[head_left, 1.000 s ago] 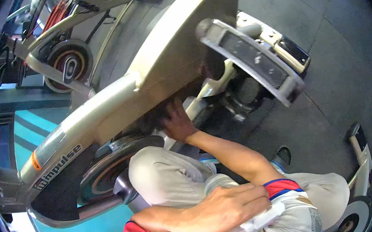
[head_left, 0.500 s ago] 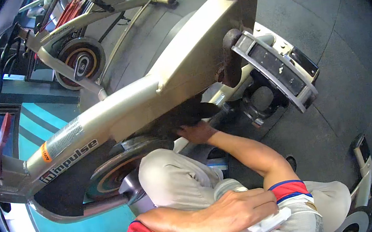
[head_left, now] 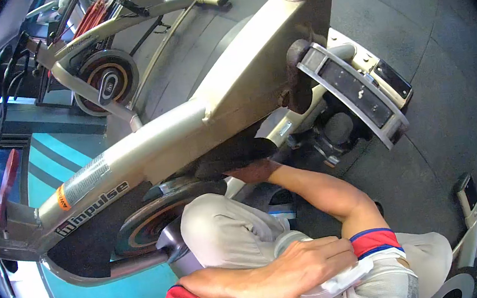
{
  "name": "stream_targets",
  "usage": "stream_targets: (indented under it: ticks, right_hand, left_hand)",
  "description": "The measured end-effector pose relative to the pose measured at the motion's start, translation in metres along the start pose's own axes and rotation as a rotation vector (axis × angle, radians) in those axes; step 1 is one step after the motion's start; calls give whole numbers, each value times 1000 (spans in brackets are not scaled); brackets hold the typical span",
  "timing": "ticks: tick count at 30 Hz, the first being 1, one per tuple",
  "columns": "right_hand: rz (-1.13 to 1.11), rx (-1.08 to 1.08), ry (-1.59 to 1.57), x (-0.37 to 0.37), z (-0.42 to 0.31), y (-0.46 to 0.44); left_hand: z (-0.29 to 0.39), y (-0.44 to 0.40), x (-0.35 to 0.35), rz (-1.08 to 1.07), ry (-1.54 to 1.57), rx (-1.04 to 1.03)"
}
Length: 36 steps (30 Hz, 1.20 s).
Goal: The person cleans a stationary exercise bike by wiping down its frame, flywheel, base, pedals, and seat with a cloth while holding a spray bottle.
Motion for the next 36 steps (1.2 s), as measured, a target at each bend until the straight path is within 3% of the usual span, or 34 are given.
stream_targets:
  ticks: [2,4,7,9,11,13,15,16,18,20,22,25,27,30,34,36]
  right_hand:
    - [156,228,700,15,-49,-18]
    - [-241,-107,-209,60,-59,-61]
    - [-288,102,-215,46,-71,-75]
    - [-240,-75,-329,41,-35,-51]
    - [-216,-138,-345,-9,7,4]
    - [-100,-95,49,-19,11,25]
    - [111,63,840,-14,-11,37]
    - [-22,75,780,-41,-12,28]
    - [-389,-150,53,-4,-34,-18]
    - [-304,-143,77,12,-46,-37]
    - [209,92,858,-7,-57,-21]
    - [167,-38,748,-26,-16,23]
    - [-265,-467,410,3,16,35]
    - [102,-738,193,-16,102,66]
    - [694,-743,245,37,105,45]
    - [646,-793,-32,33,100,40]
  left_hand:
    - [-5,-1,-2,16,17,39]
    - [-2,-3,0,4,37,27]
    - [0,-6,3,12,108,15]
    - [1,-7,7,31,106,16]
    - [1,-5,6,44,58,35]
    - [1,-3,2,46,20,30]
    - [2,-3,-1,29,9,16]
    - [5,-4,-1,15,20,10]
    - [6,-4,-4,3,38,3]
    - [8,-6,-6,-6,40,-3]
    - [7,-6,-9,-19,88,20]
    - [11,-9,-5,-23,83,3]
    - [12,-9,-3,-23,58,1]
    - [10,-7,-6,-12,35,30]
    - [6,-11,-10,-26,37,67]
    - [5,-16,-11,-48,31,82]
Point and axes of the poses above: each hand's wrist, its own y-axis away from the middle knuckle, its own x-axis out of the back of the hand, z = x × y, the point moved 9 cm from there along -y, towards the middle knuckle, and after that the axes turned 11 degrees about y, right-handed, at the moved point
